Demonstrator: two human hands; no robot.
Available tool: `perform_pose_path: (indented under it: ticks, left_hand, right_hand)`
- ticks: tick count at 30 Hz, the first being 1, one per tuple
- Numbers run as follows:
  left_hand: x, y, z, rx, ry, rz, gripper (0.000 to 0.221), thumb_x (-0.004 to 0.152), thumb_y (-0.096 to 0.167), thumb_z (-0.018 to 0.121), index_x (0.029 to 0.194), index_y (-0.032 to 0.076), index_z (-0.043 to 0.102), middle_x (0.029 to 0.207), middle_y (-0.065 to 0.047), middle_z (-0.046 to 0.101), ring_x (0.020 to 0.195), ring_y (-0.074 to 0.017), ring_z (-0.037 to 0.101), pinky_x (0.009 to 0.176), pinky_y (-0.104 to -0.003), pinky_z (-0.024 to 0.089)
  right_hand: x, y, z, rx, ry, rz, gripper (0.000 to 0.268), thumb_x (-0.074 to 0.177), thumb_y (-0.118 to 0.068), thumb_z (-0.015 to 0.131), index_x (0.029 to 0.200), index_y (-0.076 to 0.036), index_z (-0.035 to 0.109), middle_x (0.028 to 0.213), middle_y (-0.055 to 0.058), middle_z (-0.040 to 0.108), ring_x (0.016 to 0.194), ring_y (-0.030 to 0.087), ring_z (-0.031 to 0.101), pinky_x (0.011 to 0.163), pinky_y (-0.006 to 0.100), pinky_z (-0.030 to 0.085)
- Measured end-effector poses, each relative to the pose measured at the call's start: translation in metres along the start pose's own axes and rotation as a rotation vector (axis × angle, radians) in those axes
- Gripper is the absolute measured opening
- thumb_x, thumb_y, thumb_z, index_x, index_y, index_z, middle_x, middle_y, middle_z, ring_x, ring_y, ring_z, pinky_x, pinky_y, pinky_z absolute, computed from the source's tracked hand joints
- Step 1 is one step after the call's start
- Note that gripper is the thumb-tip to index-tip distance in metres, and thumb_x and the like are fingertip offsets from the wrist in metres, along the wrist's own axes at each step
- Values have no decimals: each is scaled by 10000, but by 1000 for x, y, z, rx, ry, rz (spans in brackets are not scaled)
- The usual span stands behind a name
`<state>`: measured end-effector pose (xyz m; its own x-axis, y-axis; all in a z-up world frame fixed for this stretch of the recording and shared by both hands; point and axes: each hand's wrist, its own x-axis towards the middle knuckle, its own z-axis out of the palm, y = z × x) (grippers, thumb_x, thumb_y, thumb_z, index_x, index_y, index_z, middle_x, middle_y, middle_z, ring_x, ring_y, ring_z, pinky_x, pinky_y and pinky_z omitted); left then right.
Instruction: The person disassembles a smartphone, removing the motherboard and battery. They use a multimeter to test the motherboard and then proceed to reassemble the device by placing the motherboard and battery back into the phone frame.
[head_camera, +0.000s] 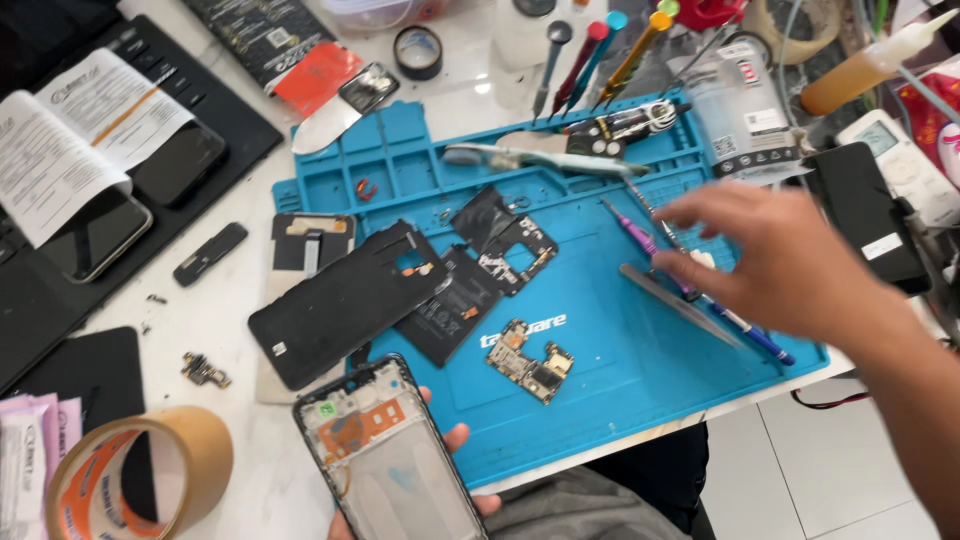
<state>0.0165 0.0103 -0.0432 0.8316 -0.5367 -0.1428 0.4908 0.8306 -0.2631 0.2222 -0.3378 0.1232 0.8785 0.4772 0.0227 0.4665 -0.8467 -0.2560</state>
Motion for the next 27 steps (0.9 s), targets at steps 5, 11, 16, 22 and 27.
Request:
perform_pose_path:
  ticks: [5, 11, 16, 22, 27]
  left_hand:
    - [44, -13, 71, 370, -290, 320, 1067, 1012, 318, 929, 1600, 119, 61, 1656, -130, 117, 1480, -421, 251, 1058, -801, 344]
    - [51, -6, 82, 382, -280, 228, 1020, 1046, 241, 933, 1601, 170, 81, 1659, -89, 146, 1494, -363, 269, 1136, -765, 282]
    - [53, -14, 79, 381, -251, 402, 1051, 1034, 326, 881, 1597, 107, 21, 1645, -185, 121, 1469, -430, 283, 1043, -796, 362]
    - [48, -9, 55, 222, -171, 272, 1152, 900, 423, 951, 1605, 186, 72, 1651, -58, 161, 1467, -341, 315, 1074, -774, 342]
    - [42, 16, 7, -96, 154, -146, 896, 818, 882, 347, 1584, 419, 299, 1513, -157, 472, 1350, -605, 362, 1139, -771, 186]
  right_hand:
    - [-9, -7, 28, -30, 141, -204, 245, 876, -246, 752, 1060, -86, 739, 1051, 61, 736, 950, 270, 646, 759, 408, 566]
    - [63, -29, 35, 46, 243, -560, 84, 959, -55, 645, 1027, -21, 611, 1166, 116, 707, 1033, 339, 583, 828, 431, 549]
    - [119, -35, 68, -69, 120, -620, 382, 791, -143, 804, 1055, -61, 540, 1077, 84, 632, 1104, 324, 519, 880, 441, 511]
    - [111, -28, 50, 32, 54, -555, 136, 895, -15, 609, 978, -61, 706, 843, 56, 626, 894, 297, 507, 644, 433, 494]
    - [66, -15, -11, 224, -83, -111, 57, 892, -132, 668, 872, -103, 713, 829, 19, 678, 860, 208, 588, 757, 385, 488]
